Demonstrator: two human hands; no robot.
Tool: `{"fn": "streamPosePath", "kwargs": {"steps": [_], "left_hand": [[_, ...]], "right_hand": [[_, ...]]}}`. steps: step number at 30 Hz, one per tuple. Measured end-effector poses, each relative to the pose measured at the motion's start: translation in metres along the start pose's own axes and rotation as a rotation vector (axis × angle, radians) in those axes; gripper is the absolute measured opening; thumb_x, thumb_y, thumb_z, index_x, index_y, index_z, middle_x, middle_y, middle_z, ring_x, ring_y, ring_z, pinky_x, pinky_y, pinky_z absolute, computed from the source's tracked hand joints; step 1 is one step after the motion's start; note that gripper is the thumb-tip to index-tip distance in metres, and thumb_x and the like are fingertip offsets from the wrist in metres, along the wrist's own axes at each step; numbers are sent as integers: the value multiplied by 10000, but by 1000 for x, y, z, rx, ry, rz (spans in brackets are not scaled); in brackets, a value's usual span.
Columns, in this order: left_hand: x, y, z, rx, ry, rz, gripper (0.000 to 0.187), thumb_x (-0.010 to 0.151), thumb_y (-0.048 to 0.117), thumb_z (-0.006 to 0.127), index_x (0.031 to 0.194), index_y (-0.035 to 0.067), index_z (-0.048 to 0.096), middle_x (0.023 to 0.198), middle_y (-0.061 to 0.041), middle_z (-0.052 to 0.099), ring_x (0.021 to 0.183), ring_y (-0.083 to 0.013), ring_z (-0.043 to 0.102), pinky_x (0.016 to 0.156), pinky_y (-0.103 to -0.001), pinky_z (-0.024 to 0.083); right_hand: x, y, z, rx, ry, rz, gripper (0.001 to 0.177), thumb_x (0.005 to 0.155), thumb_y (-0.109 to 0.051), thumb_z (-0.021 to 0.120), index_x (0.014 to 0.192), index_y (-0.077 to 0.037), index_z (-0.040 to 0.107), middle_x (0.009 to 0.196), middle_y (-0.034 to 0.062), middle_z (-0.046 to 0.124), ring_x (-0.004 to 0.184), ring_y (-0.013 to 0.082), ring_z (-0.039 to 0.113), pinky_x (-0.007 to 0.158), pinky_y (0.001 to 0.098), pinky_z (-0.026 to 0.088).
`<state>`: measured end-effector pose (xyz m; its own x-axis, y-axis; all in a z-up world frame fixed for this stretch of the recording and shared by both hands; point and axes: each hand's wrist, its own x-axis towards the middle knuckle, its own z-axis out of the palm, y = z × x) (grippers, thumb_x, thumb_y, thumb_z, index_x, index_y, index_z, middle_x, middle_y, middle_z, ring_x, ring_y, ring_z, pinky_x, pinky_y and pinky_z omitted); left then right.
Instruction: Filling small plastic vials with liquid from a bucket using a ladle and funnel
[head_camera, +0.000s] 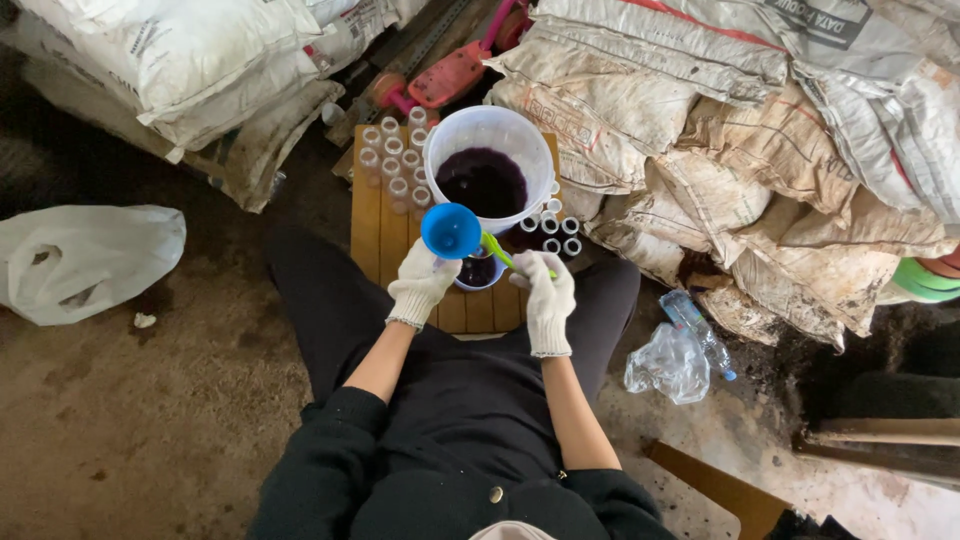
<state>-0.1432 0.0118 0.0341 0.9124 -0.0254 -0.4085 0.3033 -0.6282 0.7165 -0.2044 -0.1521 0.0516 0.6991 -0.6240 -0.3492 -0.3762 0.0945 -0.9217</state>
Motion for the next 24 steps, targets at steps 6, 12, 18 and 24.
{"fn": "streamPosePath", "kwargs": {"steps": [6, 12, 18, 24], "left_hand": [[0, 0, 3, 2, 32, 17, 447, 791, 230, 524, 1196, 97, 658, 1131, -142, 731, 1184, -362, 665, 1071, -543, 480], [23, -32, 22, -41, -15, -26, 551, 836, 382, 714, 1346, 243, 559, 1305, -19, 671, 1267, -273, 620, 1089, -477, 495], [8, -43, 18, 10, 15, -18, 570, 889, 434, 738, 1391, 256, 536, 1389, 2, 615, 1340, -237, 562, 1115, -485, 471], [-1, -36, 10, -17, 14, 7, 447, 887, 356, 738, 1303, 250, 611, 1315, 6, 667, 1295, -216, 602, 1104, -431, 502]], "right_hand": [[4, 22, 3, -469, -189, -79, 212, 818, -446, 705, 1020, -408, 759, 763, -48, 759, 931, 209, 735, 1036, 379, 456], [15, 26, 9, -534, -178, -71, 197, 837, -451, 648, 987, -388, 759, 689, -75, 738, 887, 183, 738, 1006, 378, 486], [28, 32, 5, -98, -27, -61, 241, 812, -428, 643, 931, -238, 733, 643, 6, 708, 599, 149, 721, 782, 303, 575], [51, 38, -1, 428, 109, 24, 241, 728, -146, 769, 929, -71, 661, 710, 148, 709, 415, 163, 627, 413, 261, 579]]}}
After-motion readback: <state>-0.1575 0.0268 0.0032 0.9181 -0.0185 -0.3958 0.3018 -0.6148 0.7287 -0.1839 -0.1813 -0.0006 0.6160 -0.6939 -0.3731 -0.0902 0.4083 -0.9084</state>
